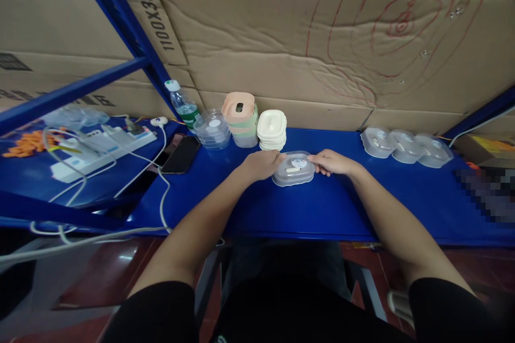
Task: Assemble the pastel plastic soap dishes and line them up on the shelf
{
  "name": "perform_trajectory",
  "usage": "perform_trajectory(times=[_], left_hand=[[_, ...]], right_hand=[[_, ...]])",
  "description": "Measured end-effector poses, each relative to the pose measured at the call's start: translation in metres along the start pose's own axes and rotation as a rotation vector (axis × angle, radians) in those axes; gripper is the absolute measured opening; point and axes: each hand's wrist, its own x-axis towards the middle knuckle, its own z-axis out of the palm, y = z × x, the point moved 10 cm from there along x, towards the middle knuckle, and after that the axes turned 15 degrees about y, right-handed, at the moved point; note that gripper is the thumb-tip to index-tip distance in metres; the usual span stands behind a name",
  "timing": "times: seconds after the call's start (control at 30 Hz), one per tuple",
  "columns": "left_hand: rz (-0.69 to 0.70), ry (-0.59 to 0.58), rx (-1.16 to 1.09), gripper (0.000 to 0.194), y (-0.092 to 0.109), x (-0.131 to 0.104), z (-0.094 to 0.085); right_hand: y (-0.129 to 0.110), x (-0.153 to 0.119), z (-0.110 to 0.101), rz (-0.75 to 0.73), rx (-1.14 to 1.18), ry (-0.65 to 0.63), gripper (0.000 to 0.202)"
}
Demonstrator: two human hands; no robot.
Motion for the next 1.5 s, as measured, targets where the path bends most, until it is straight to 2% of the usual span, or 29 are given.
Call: perform_trajectory(times=[0.5, 0.67, 0.77, 1.2, 1.5], left_hand=[[0.048, 0.047, 0.045, 0.05, -0.003, 0.005, 0.003], [0.021, 0.157, 0.054, 0.049, -0.008, 0.012, 0.001], [-0.015, 0.181, 0.04, 0.048, -0.014, 0.016, 0.001], [-0.045, 0.225, 0.123, 0.051, -0.013, 0.014, -0.008], [-0.071, 0.172, 0.037, 0.058, -0.022, 0.016, -0.004]], right_hand=[[0.001, -0.003, 0.003, -0.02, 0.024, -0.057, 0.074], [0.001, 0.0, -0.001, -0.027, -0.003, 0.013, 0.072], [-0.001, 0.0, -0.003, -0.028, -0.014, 0.047, 0.072], [-0.021, -0.004, -0.008, -0.26, -0.198, 0.079, 0.064], [-0.036, -0.007, -0.014, -0.348, -0.286, 0.161, 0.058]])
